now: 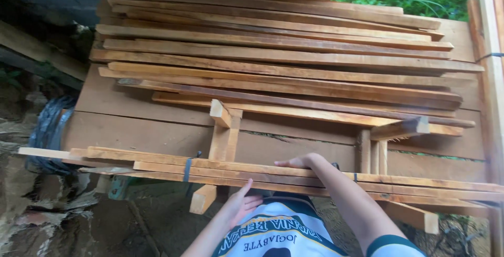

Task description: Organizing, sorting, and stacking thin wooden strips on a workbench in a workshop.

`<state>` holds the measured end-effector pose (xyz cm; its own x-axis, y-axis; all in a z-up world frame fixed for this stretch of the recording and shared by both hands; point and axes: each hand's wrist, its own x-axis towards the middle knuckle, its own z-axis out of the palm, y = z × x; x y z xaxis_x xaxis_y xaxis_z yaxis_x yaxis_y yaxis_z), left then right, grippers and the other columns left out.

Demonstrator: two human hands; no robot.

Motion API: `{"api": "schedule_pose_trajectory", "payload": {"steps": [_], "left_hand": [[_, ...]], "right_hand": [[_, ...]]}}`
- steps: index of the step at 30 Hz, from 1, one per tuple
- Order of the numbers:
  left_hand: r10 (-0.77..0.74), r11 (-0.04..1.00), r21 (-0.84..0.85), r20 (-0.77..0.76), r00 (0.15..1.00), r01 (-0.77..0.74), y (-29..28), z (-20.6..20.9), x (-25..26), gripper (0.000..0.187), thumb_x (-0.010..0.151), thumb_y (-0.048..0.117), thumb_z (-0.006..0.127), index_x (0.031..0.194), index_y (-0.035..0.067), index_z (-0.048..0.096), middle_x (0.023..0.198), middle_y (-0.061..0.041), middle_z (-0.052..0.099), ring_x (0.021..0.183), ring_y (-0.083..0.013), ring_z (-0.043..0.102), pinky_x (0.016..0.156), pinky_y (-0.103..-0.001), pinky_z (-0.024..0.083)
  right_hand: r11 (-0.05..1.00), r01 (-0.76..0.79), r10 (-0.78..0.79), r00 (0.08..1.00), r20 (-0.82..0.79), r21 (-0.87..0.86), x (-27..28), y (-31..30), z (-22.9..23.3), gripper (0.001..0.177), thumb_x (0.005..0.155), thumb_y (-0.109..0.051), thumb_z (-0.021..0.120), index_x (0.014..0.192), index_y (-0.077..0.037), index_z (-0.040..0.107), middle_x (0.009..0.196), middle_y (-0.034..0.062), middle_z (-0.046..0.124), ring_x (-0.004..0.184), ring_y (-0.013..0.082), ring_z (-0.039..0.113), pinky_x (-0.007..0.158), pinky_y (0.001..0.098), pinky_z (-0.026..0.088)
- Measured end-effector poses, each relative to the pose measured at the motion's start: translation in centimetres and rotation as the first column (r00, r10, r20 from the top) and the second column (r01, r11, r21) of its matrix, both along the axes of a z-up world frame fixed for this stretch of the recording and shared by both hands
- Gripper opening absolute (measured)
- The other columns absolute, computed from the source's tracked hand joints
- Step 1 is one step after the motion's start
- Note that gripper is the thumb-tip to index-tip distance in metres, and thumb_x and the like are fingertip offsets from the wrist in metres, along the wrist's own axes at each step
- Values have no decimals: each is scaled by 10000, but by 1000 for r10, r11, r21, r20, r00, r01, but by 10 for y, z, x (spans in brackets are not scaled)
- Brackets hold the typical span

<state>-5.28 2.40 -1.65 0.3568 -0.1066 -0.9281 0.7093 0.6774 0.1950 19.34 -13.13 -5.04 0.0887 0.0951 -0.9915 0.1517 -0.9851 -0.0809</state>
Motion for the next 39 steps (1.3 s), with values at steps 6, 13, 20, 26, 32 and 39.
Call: {"api": "schedule_pose_trajectory", "payload": {"steps": [6,13,20,26,32,39], "left_hand": [[289,943,-195,87,953,-268,-5,9,15,1058,880,509,658,1605,11,70,1634,-395,152,1530,-484,264,1233,-495,318],[447,882,-181,26,894,-436,-9,10,35,1012,949,468,707,1648,138,54,1711,-160,-17,1596,-376,84,1267,-539,207],[430,895,-164,62,901,-415,0,-40,25,703,951,251,744,1510,41,374,1472,-122,304,1467,-323,368,1263,-518,281],[404,905,-186,100,909,-382,3,-46,15,617,930,233,768,1418,0,470,1328,-107,413,1383,-320,474,1239,-534,326],[350,927,-172,79,933,-333,8,-55,13,651,936,284,756,1416,-32,451,1356,-142,426,1383,-351,482,1223,-534,357],[-385,918,-74,67,920,390,0,3,35,751,989,616,530,1427,7,557,1436,-170,649,1293,-265,654,988,-300,573]], "right_hand": [[999,-20,17,994,105,28,6,-1,11,1186,640,-970,373,1478,-155,579,1585,147,467,1434,422,472,1177,657,344],[952,-248,111,827,551,181,-10,-13,62,879,755,-951,419,1159,-261,786,1166,59,772,1170,294,704,973,434,560],[957,-176,17,828,561,232,-3,-27,53,773,836,-874,409,1194,-289,765,1179,89,765,1185,311,685,986,432,538],[979,-98,25,927,373,179,8,-20,43,963,828,-922,258,1236,-213,765,1325,147,712,1347,316,597,1111,442,467],[974,-37,-57,914,401,223,1,-16,77,848,866,-851,318,1174,-220,793,1257,143,741,1296,318,633,1085,437,487],[323,-14,-918,239,317,946,-71,-81,25,116,957,-183,721,862,-197,786,780,24,760,839,297,726,701,352,576]]}}
